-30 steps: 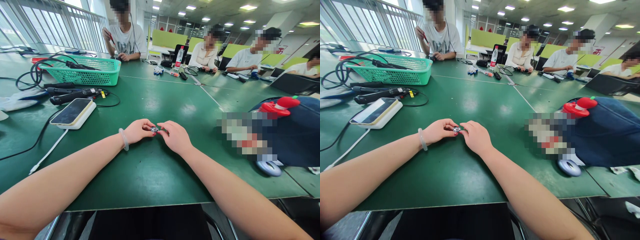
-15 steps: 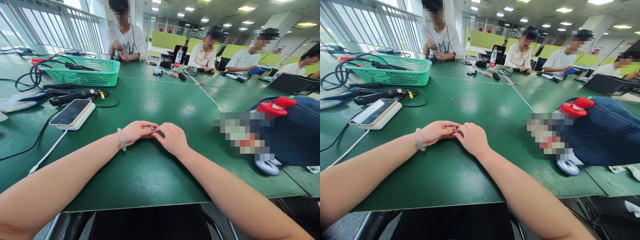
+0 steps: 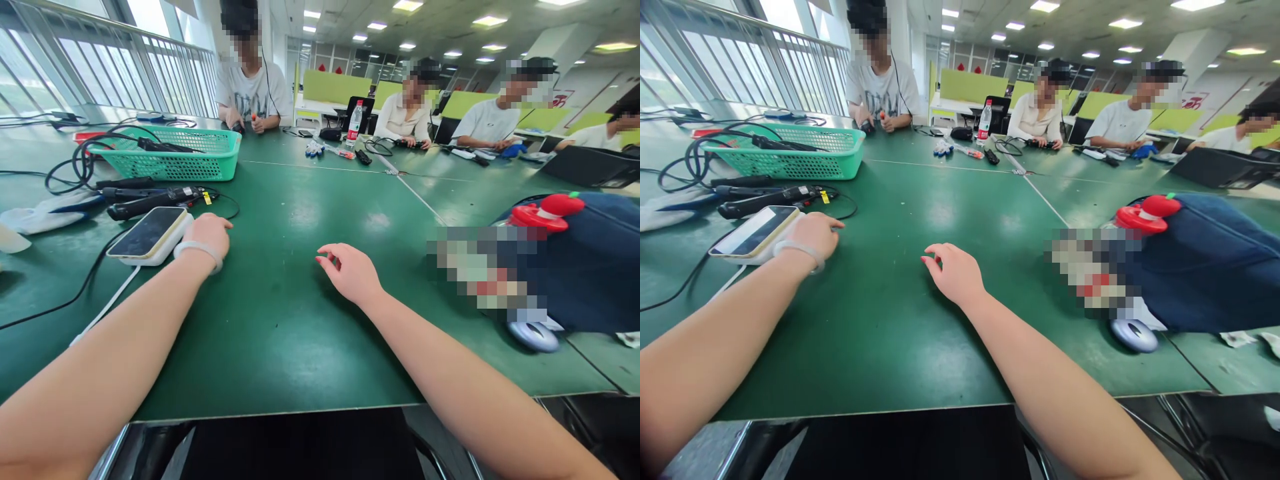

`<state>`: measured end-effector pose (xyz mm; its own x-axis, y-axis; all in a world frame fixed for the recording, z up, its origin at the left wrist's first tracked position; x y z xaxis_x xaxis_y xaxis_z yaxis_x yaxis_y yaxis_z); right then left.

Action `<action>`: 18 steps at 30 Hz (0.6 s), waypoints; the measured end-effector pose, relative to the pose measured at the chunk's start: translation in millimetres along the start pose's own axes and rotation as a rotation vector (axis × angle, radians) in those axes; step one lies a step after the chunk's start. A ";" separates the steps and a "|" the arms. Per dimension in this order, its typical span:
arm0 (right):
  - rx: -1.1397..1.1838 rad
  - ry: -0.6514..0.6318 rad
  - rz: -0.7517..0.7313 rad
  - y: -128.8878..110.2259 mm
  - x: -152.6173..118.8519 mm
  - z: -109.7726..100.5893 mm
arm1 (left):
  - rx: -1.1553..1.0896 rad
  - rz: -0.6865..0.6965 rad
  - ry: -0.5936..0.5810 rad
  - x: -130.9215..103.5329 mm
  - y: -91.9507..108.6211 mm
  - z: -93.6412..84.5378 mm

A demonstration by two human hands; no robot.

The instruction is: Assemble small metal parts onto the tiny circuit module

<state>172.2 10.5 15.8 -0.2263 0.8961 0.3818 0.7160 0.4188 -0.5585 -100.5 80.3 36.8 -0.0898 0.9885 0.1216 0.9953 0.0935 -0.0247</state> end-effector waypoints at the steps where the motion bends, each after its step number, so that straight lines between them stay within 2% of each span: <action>1: 0.007 0.002 0.012 2.2 0.4 -0.9 | 0.036 -0.028 -0.027 2.9 -9.1 -1.3; 4: 0.042 0.026 0.035 7.2 1.3 -3.9 | 0.075 -0.063 -0.089 6.1 -26.8 -3.4; 7: 0.078 0.053 0.045 10.4 1.6 -6.9 | 0.059 -0.053 -0.119 6.2 -35.1 -2.1; 15: 0.091 0.053 0.062 13.6 1.7 -7.6 | -0.043 -0.069 -0.093 16.4 -49.6 7.4; 18: 0.100 0.047 0.071 13.8 2.0 -6.7 | -0.159 -0.059 -0.075 24.3 -53.8 14.6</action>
<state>186.1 17.1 13.9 -0.1446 0.9170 0.3719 0.6592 0.3695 -0.6549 -156.7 101.0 26.6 -0.1450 0.9885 0.0436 0.9808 0.1378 0.1380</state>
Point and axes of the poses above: each hand's wrist, its own x-axis towards the middle knuckle, its own z-axis out of the palm, y = z × x, the point moved 4 cm from there along x, towards the middle knuckle, and after that the axes turned 8 degrees about x, right-handed, at the moved point
